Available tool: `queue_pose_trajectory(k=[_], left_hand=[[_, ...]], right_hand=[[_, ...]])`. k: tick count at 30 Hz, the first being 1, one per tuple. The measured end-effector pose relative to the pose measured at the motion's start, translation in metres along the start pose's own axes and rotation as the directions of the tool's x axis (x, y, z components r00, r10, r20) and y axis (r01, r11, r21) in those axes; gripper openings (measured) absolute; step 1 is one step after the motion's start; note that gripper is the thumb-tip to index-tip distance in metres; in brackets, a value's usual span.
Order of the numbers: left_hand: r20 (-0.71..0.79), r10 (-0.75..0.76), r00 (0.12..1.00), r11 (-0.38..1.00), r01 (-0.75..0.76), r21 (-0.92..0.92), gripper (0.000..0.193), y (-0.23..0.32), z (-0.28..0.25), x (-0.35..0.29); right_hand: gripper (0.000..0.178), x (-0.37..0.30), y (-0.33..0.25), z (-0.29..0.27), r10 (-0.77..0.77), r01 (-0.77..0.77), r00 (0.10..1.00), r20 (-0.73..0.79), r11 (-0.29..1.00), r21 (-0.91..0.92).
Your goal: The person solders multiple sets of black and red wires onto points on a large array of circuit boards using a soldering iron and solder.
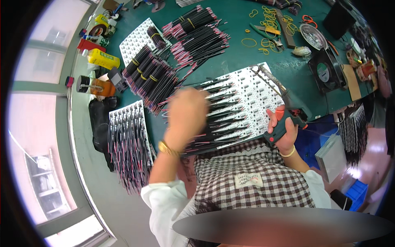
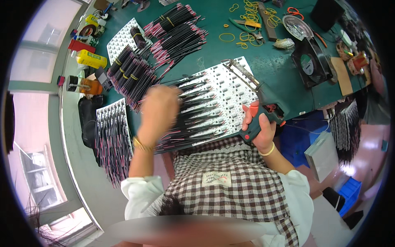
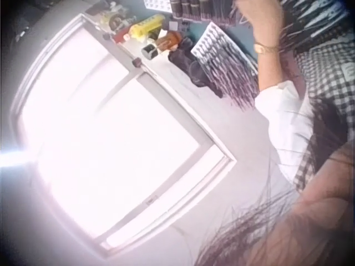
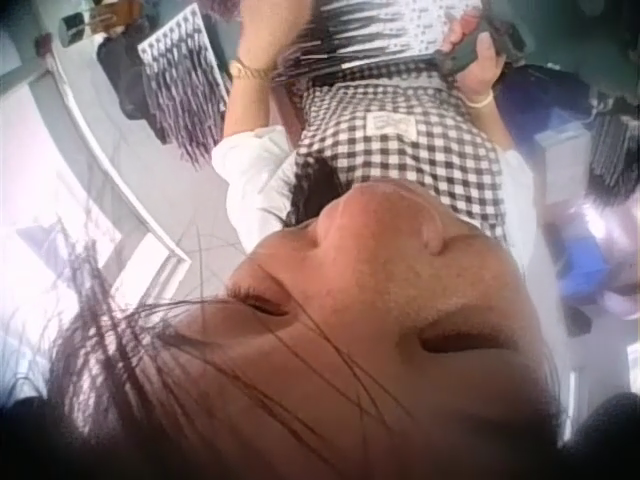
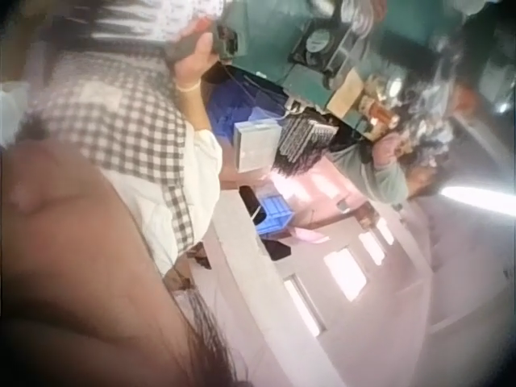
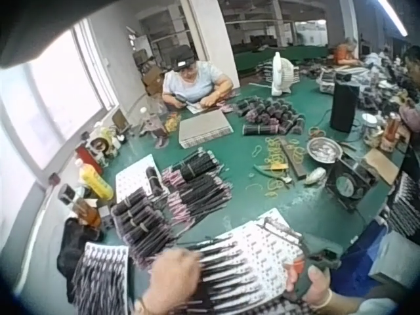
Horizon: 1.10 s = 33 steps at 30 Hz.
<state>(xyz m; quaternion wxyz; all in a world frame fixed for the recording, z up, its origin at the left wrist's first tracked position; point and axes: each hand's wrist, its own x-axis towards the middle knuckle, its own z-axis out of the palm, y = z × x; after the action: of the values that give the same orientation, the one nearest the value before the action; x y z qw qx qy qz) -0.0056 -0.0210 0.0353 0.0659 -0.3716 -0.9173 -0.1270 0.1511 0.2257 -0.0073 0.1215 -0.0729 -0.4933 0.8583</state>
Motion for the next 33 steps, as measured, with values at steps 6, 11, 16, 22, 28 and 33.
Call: queue_pose_trajectory(k=[6, 11, 16, 22, 28, 33], left_hand=[[-0.118, -0.449, 0.886, 0.788, 0.455, 0.416, 0.015, -0.093, 0.056, 0.000], [-0.129, -0.469, 0.873, 0.851, 0.487, 0.197, 0.013, -0.099, 0.046, -0.003], [-0.302, -0.636, 0.710, 0.765, 0.526, -0.372, 0.017, -0.111, 0.033, -0.026], [-0.539, -0.781, 0.315, 0.485, -0.238, -0.842, 0.008, -0.105, 0.043, -0.059], [-0.405, -0.835, 0.372, 0.359, -0.189, -0.914, 0.017, -0.097, 0.056, -0.084], [-0.382, -0.876, 0.294, 0.302, -0.281, -0.911, 0.014, -0.092, 0.040, -0.068]], right_hand=[[0.041, -0.007, 0.006, -0.002, -0.059, 0.059, 0.996, 0.072, 0.998, 0.007], [0.045, -0.012, 0.007, -0.005, -0.035, 0.034, 0.997, 0.071, 0.999, 0.008], [0.047, -0.015, 0.006, -0.006, -0.042, 0.039, 0.992, 0.115, 0.999, 0.028], [0.047, -0.015, 0.004, -0.008, -0.069, 0.076, 0.981, 0.180, 0.997, -0.030], [0.047, -0.020, 0.001, -0.005, -0.033, 0.042, 0.982, 0.185, 0.998, -0.042], [0.050, -0.028, 0.003, -0.005, -0.037, 0.063, 0.981, 0.192, 0.989, -0.131]])
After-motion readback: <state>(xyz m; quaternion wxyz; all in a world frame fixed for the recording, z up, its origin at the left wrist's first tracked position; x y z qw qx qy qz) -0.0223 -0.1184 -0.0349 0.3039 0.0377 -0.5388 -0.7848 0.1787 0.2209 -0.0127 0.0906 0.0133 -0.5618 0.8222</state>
